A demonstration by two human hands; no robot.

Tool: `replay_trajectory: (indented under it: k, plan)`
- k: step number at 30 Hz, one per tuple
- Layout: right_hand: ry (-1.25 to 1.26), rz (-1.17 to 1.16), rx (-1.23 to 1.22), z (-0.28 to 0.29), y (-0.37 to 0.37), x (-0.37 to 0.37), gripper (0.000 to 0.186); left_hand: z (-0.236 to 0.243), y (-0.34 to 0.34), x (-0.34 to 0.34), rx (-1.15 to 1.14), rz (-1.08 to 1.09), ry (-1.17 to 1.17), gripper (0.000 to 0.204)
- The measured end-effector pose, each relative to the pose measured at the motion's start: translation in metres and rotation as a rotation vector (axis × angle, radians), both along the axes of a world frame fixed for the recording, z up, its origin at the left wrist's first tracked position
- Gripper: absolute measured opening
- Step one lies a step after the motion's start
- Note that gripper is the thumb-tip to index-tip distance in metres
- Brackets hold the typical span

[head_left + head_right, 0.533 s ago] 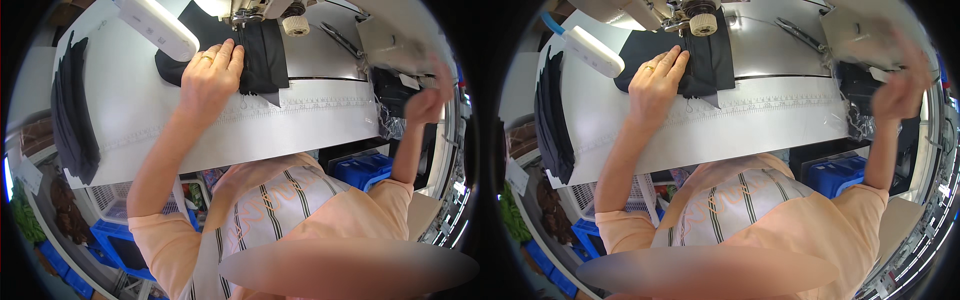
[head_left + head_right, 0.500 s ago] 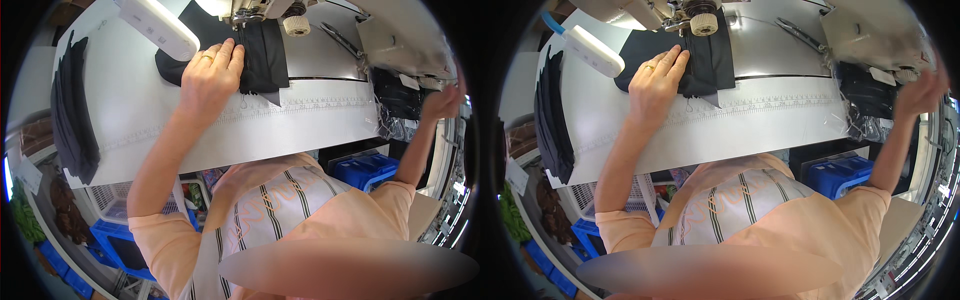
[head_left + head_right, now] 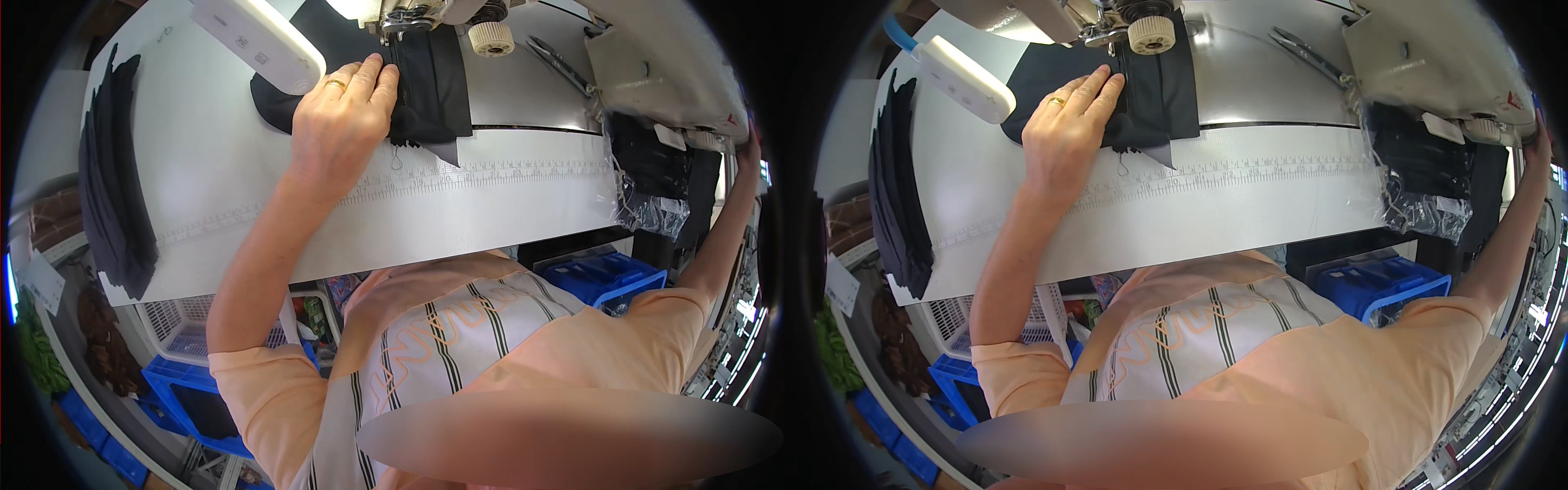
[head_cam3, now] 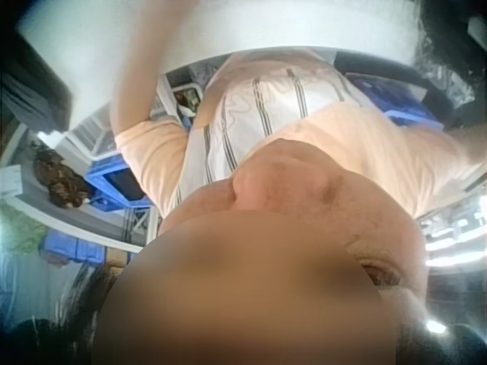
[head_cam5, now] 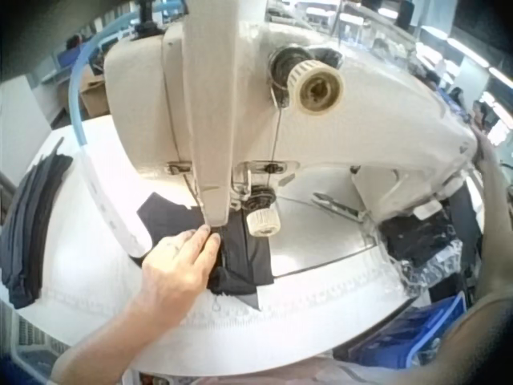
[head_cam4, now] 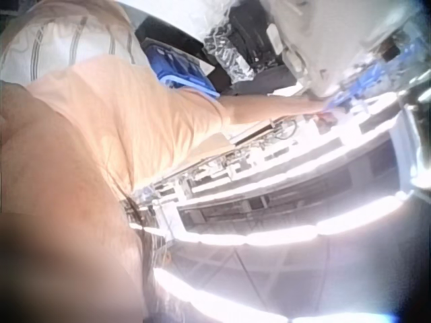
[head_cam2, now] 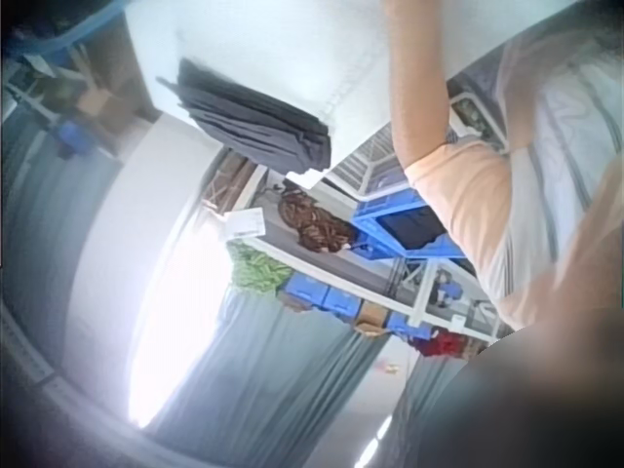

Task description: Sewing and trimming leather components for a bag assembly using an industrial sewing machine.

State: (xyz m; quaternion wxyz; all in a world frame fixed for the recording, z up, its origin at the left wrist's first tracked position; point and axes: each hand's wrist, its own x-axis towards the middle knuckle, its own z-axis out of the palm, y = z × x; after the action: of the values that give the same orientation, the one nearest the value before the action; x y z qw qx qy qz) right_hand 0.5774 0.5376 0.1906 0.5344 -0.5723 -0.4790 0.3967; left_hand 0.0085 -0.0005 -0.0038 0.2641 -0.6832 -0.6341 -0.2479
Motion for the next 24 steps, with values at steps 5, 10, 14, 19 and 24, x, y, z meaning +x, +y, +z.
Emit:
replay_trajectory:
  k: [5, 10, 14, 19, 24]
  plan:
    - [0.288, 0.072, 0.128, -0.035, -0.037, 0.003, 0.042, 0.000, 0.001, 0.000, -0.002, -0.002, 0.009, 0.022]
    - [0.332, 0.004, 0.254, -0.059, -0.087, -0.027, 0.045, -0.001, 0.001, -0.001, 0.003, -0.010, 0.014, 0.021]
    - [0.259, -0.041, 0.308, -0.061, -0.106, -0.050, 0.044, -0.002, 0.000, -0.001, 0.004, -0.001, 0.024, 0.021]
    - [0.279, -0.040, 0.328, -0.058, -0.112, -0.062, 0.045, -0.003, 0.001, -0.002, 0.011, 0.001, 0.021, 0.022]
    - [0.280, -0.045, 0.360, -0.058, -0.111, -0.063, 0.045, -0.003, 0.001, -0.002, 0.022, -0.014, -0.012, 0.023]
